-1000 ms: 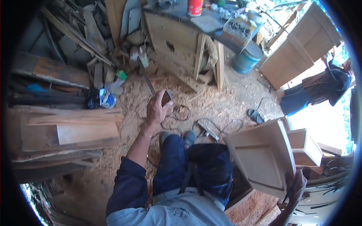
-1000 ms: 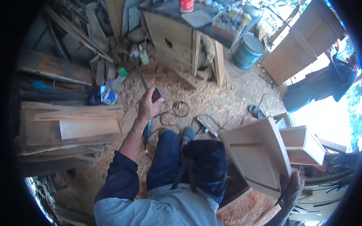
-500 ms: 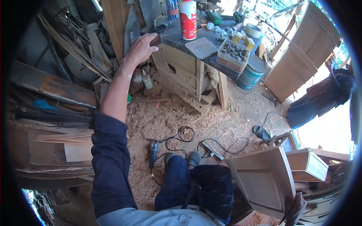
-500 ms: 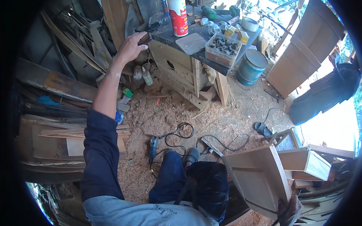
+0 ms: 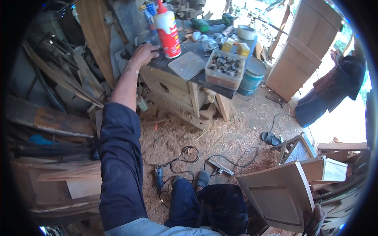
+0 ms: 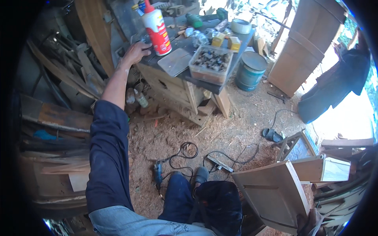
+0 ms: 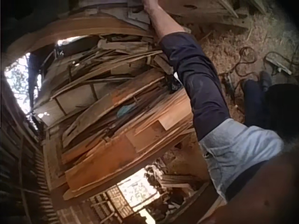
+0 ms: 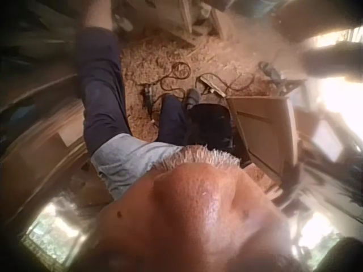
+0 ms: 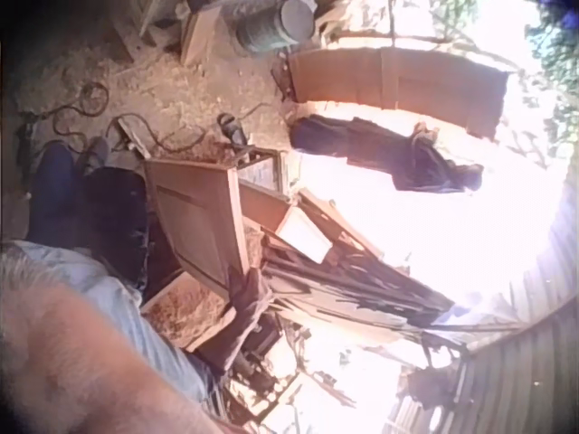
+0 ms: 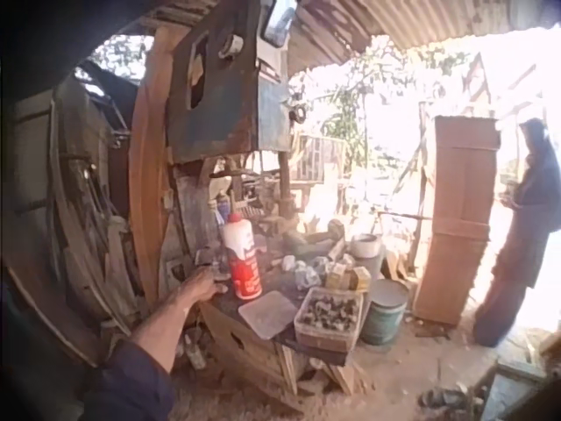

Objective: The person marks lines on a wooden panel and a frame using a square and a pencil, then aligns a brass hinge to the marked area. They turn the panel over and repeat the marking process on different sections.

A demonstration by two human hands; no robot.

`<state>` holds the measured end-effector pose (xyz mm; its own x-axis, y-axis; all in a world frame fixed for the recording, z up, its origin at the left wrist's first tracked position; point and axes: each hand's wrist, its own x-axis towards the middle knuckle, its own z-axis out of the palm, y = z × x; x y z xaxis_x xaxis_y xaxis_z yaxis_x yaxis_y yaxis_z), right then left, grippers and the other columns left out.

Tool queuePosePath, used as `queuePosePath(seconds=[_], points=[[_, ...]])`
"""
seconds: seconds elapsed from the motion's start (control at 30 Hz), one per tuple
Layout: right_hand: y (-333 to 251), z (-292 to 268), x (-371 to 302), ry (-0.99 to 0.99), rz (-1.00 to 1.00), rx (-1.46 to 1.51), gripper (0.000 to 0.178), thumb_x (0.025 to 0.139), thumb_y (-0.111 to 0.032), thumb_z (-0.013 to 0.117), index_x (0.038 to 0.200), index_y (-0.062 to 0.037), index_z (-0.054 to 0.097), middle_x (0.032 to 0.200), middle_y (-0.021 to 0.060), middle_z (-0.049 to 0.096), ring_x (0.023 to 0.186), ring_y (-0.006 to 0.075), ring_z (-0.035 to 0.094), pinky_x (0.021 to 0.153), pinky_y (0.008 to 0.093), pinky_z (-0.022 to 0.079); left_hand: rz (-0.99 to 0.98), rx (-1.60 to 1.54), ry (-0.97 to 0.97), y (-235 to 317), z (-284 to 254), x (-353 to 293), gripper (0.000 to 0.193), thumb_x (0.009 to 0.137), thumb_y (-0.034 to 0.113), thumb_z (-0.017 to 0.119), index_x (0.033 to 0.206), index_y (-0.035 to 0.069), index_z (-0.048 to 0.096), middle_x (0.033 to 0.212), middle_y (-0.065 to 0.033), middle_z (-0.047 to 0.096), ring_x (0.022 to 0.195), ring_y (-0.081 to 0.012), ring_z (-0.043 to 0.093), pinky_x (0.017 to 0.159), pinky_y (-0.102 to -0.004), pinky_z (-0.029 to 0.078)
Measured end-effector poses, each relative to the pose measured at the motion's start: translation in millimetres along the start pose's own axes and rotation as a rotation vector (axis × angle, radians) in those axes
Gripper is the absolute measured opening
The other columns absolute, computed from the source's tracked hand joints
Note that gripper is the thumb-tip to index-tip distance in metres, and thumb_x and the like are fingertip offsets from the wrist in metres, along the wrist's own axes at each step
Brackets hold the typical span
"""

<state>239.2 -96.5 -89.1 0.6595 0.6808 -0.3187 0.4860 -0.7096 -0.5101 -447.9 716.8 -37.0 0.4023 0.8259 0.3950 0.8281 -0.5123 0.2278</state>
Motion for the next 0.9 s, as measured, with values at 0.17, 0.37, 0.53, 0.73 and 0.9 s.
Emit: queuePosePath(seconds=[0.17,0.37,0.53,0.73,0.9], points=[[-113,21,-57,0.323,-0.519,-0.532,0.033,0.091,-0.033,0.070,0.096,-0.0050,0.052,0.083,0.0156,0.053,0.077,0.0361,0.057,0.067,0.0440,0.043,0.161,-0.010,0.279,33,22,22,0.019,0.087,0.021,0.074,0.098,0.006,0.077,0.096,-0.0222,0.072,0.094,-0.0372,0.070,0.084,-0.0434,0.054],[-202,23,-18,0.233,-0.792,-0.481,0.041,0.082,-0.034,0.083,0.078,-0.0053,0.053,0.064,0.0138,0.052,0.056,0.0362,0.055,0.053,0.0463,0.041,0.314,0.268,0.860,-25,-15,-54,0.015,0.097,0.015,0.070,0.098,0.005,0.080,0.098,-0.0166,0.077,0.084,-0.0287,0.073,0.078,-0.0398,0.058],[-185,6,-28,0.252,-0.880,-0.637,0.036,0.087,-0.038,0.078,0.090,-0.0074,0.059,0.068,0.0120,0.058,0.064,0.0371,0.062,0.059,0.0475,0.044,0.668,-0.643,0.207,360,-20,-181,0.031,0.103,0.010,0.061,0.129,-0.007,0.061,0.132,-0.0194,0.066,0.123,-0.0266,0.063,0.107,-0.0384,0.049],[-136,-25,-50,0.303,-0.854,-0.613,0.033,0.085,-0.035,0.080,0.098,-0.0097,0.064,0.073,0.0090,0.065,0.068,0.0324,0.066,0.060,0.0454,0.047,1.031,-0.384,-0.051,557,-12,-248,0.058,0.090,0.034,0.076,0.138,0.005,0.061,0.129,-0.0148,0.069,0.122,-0.0301,0.063,0.108,-0.0476,0.045],[-136,10,-65,0.734,-1.067,-0.444,0.022,0.089,-0.023,0.076,0.096,-0.0063,0.063,0.077,0.0062,0.066,0.067,0.0264,0.067,0.058,0.0401,0.051,0.855,-0.217,-0.203,564,12,-234,0.050,0.087,0.033,0.079,0.128,0.006,0.068,0.115,-0.0140,0.074,0.108,-0.0305,0.070,0.098,-0.0463,0.050]])
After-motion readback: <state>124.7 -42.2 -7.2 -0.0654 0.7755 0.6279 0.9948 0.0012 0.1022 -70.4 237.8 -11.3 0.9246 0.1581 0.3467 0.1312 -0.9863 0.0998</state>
